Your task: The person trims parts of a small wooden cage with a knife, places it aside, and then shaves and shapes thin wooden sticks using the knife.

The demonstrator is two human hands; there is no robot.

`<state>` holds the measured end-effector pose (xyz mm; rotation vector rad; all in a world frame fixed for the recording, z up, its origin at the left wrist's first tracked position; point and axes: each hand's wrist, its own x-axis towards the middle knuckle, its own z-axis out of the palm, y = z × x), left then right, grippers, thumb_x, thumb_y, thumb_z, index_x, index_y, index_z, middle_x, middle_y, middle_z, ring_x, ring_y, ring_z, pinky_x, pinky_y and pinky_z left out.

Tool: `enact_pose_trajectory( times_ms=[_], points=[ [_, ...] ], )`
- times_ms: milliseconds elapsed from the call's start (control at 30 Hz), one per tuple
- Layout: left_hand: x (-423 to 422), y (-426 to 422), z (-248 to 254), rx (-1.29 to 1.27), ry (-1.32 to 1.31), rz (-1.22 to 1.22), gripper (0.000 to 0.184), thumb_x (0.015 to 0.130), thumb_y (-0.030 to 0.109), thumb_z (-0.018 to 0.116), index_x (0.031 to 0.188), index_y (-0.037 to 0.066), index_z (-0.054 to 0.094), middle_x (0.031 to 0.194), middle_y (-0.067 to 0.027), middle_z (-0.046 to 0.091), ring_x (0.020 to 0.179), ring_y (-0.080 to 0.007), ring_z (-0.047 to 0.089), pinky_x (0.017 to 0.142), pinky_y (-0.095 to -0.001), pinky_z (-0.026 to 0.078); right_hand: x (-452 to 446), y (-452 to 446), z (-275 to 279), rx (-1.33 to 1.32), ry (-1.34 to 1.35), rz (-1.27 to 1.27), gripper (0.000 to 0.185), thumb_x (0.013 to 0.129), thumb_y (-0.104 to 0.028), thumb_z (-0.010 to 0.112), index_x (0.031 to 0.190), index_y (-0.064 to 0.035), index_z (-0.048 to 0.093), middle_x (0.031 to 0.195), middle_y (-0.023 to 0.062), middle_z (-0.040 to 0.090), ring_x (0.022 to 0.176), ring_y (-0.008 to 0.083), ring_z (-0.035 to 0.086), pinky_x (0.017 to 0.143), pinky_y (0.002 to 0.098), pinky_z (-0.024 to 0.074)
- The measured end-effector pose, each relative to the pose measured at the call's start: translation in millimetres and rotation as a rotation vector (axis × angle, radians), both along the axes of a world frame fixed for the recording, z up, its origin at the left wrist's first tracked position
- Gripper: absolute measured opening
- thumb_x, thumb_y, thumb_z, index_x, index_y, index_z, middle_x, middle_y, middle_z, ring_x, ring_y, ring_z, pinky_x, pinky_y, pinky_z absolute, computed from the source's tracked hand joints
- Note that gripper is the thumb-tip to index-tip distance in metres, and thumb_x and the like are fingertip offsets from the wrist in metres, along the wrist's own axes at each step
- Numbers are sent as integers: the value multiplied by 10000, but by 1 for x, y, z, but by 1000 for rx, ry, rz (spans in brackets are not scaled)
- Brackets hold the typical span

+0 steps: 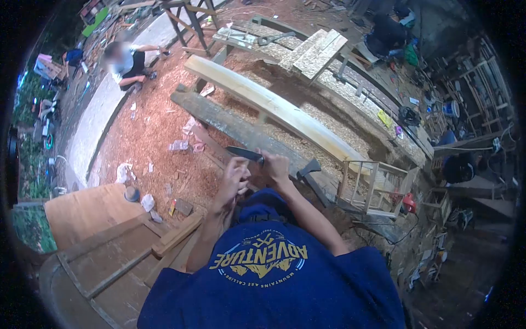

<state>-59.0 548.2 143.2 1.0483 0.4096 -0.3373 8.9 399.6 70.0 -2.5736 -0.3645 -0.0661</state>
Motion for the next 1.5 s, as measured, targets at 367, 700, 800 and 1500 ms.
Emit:
enact_pose_trajectory(
  times_ms=[367,700,800,1500],
  points=[
    [89,-50,-21,125,-87,-203,175,1009,141,447,1176,102,481,721,-2,552,432,-15,354,365,-192,262,45,-91,38,251,307,24,343,806,-365,678,920,-41,686,752,222,642,731,404,640,666,464,496],
    [102,-51,-10,334,-31,-387,241,998,252,497,852,67,550,577,61,439,456,-25,354,397,-235,241,46,-94,48,373,84,73,365,927,-397,591,841,-43,573,682,197,574,645,395,589,568,445,446],
    [98,-45,-14,450,-143,-371,306,990,249,503,781,35,570,578,26,485,472,-46,382,422,-267,279,46,-97,40,333,-8,129,383,895,-392,649,778,-36,570,598,174,538,531,357,555,498,411,418],
    [91,-21,-35,460,-198,-526,291,1003,240,526,841,9,594,656,50,474,580,-38,402,495,-248,327,37,-104,11,16,-112,104,500,843,-570,624,637,-121,546,504,101,544,488,311,586,474,407,449]
  ],
)
